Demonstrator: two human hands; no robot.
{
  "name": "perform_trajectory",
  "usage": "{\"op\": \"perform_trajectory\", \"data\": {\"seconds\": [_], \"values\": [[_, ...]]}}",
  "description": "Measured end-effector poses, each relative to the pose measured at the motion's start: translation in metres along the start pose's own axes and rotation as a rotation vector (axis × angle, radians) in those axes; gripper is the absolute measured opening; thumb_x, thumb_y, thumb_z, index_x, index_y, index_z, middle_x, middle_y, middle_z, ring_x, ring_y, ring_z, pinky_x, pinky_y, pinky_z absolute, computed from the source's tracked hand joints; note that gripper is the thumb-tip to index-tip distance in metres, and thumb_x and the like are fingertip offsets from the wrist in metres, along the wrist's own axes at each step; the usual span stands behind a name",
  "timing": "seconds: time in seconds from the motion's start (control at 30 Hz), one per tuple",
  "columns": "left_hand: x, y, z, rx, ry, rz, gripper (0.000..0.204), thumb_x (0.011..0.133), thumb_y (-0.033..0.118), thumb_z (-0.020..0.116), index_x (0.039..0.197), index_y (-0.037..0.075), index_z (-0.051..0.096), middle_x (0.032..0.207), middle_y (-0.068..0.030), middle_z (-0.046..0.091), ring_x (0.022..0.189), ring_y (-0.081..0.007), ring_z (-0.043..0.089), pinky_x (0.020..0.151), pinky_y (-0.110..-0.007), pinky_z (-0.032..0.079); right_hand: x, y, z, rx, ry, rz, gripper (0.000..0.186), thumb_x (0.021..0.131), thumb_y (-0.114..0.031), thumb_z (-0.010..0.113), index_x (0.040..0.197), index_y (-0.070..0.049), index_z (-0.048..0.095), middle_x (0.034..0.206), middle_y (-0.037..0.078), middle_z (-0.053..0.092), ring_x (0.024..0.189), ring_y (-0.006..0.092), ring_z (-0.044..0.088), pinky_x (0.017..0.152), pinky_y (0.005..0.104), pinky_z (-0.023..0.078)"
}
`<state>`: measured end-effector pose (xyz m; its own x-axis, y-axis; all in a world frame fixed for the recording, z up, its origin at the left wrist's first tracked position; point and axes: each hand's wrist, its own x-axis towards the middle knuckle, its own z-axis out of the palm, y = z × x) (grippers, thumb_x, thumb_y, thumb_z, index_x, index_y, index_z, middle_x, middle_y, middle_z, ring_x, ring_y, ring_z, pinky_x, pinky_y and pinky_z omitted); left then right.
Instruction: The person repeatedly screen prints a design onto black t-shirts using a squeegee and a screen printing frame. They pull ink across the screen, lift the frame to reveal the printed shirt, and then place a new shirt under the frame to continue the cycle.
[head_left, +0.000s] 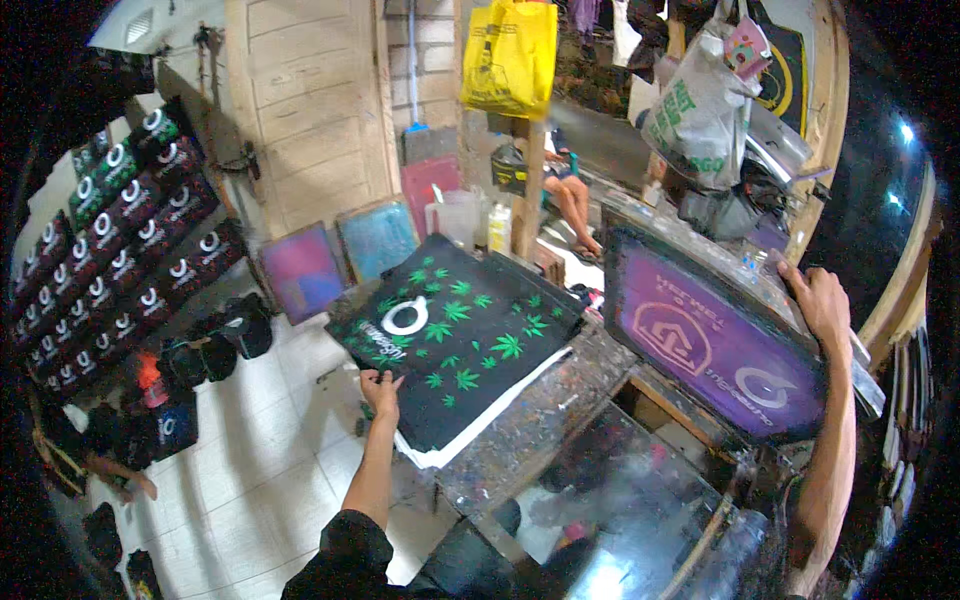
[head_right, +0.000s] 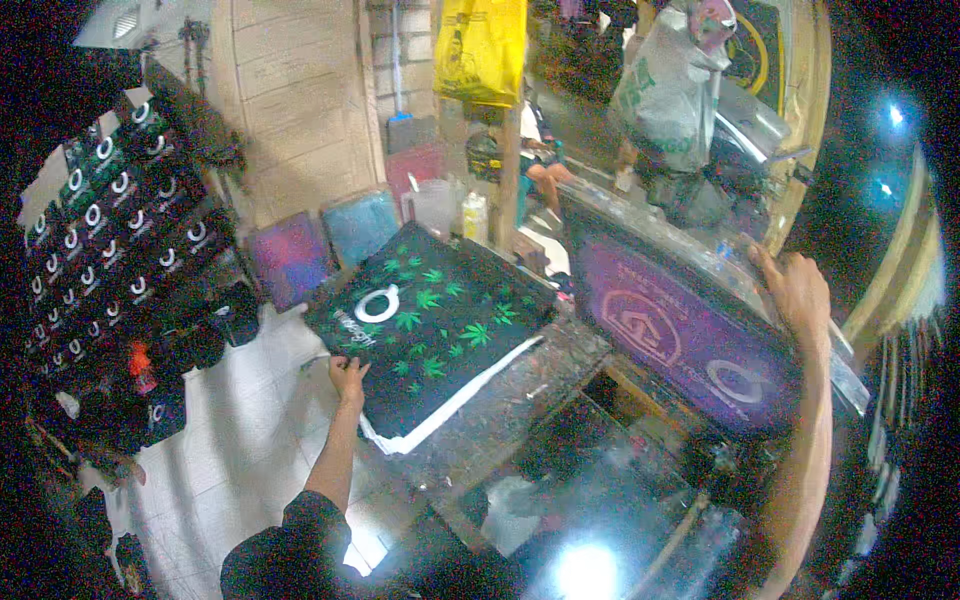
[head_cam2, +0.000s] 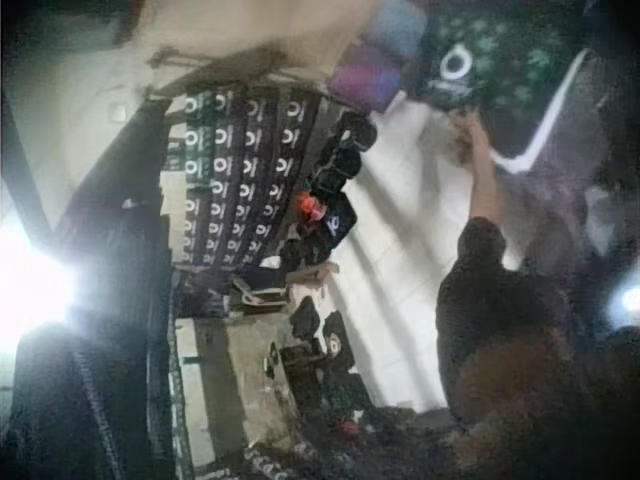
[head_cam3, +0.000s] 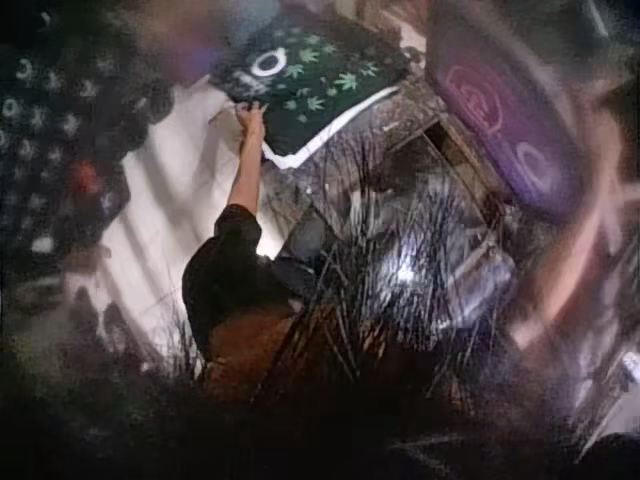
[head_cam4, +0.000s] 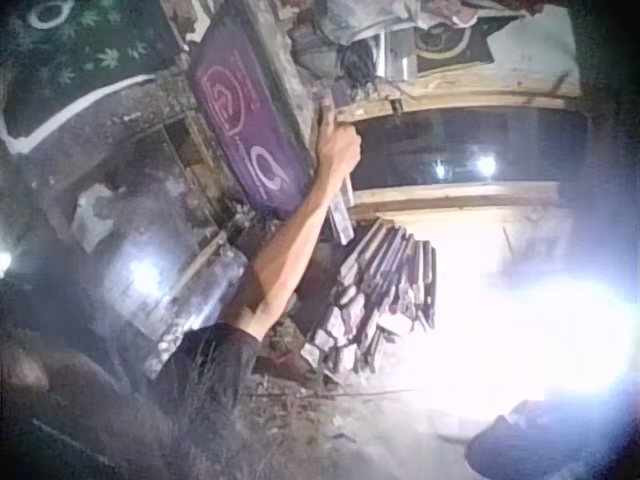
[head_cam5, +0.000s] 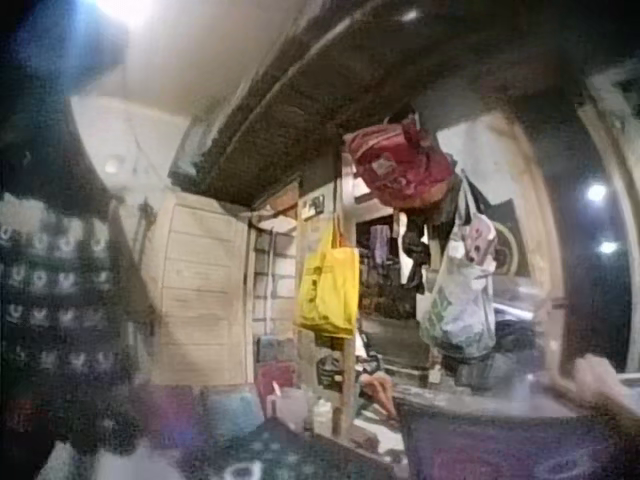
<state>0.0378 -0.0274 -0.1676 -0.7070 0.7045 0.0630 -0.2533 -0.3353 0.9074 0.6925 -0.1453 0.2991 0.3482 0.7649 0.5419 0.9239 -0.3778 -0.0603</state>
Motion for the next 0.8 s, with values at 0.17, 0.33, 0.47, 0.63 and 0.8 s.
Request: {"op": "perform_trajectory", "data": {"seconds": [0.17, 0.33, 0.47, 0.63, 0.8], "values": [[-0.084, 0.011, 0.035, 0.317, 0.135, 0.240, 0.037, 0.096, 0.026, 0.075, 0.096, 0.004, 0.045, 0.080, -0.0046, 0.050, 0.062, -0.0149, 0.052, 0.055, -0.031, 0.044, -0.013, -0.003, -0.009, 0.080, -0.077, -0.048, 0.090, 0.089, -0.079, 0.048, 0.086, 0.006, 0.075, 0.089, 0.032, 0.071, 0.092, 0.0469, 0.071, 0.085, 0.0533, 0.054], [-0.141, 0.010, 0.132, 0.970, -0.770, 0.762, 0.038, 0.083, 0.024, 0.081, 0.100, 0.000, 0.056, 0.098, -0.0187, 0.059, 0.098, -0.0377, 0.058, 0.085, -0.049, 0.047, -0.015, 0.003, -0.009, 0.125, 0.016, -0.060, 0.092, 0.088, -0.080, 0.049, 0.083, 0.009, 0.074, 0.086, 0.033, 0.070, 0.091, 0.0476, 0.071, 0.082, 0.0537, 0.055], [-0.125, -0.012, 0.161, 1.293, -0.959, 0.971, 0.041, 0.084, 0.026, 0.077, 0.105, -0.003, 0.058, 0.104, -0.0231, 0.060, 0.103, -0.0427, 0.058, 0.092, -0.050, 0.048, -0.014, 0.007, -0.007, 0.099, 0.016, -0.083, 0.090, 0.089, -0.078, 0.051, 0.088, 0.009, 0.073, 0.083, 0.035, 0.069, 0.088, 0.0493, 0.071, 0.079, 0.0542, 0.057], [-0.089, -0.030, 0.153, 1.167, -0.960, 0.686, 0.022, 0.088, 0.021, 0.071, 0.091, 0.000, 0.068, 0.095, -0.0204, 0.069, 0.096, -0.0402, 0.065, 0.086, -0.052, 0.049, -0.011, 0.011, -0.003, 0.084, 0.041, -0.096, 0.088, 0.090, -0.078, 0.049, 0.085, 0.005, 0.076, 0.086, 0.030, 0.072, 0.087, 0.0455, 0.073, 0.078, 0.0516, 0.058], [-0.061, -0.038, 0.148, 0.972, -0.910, 0.466, 0.026, 0.089, 0.027, 0.071, 0.087, 0.001, 0.068, 0.087, -0.0192, 0.069, 0.082, -0.0369, 0.067, 0.075, -0.046, 0.051, -0.008, 0.012, -0.002, 0.094, 0.029, -0.086, 0.090, 0.088, -0.080, 0.048, 0.084, 0.005, 0.076, 0.084, 0.030, 0.072, 0.086, 0.0453, 0.073, 0.078, 0.0520, 0.058]]}}
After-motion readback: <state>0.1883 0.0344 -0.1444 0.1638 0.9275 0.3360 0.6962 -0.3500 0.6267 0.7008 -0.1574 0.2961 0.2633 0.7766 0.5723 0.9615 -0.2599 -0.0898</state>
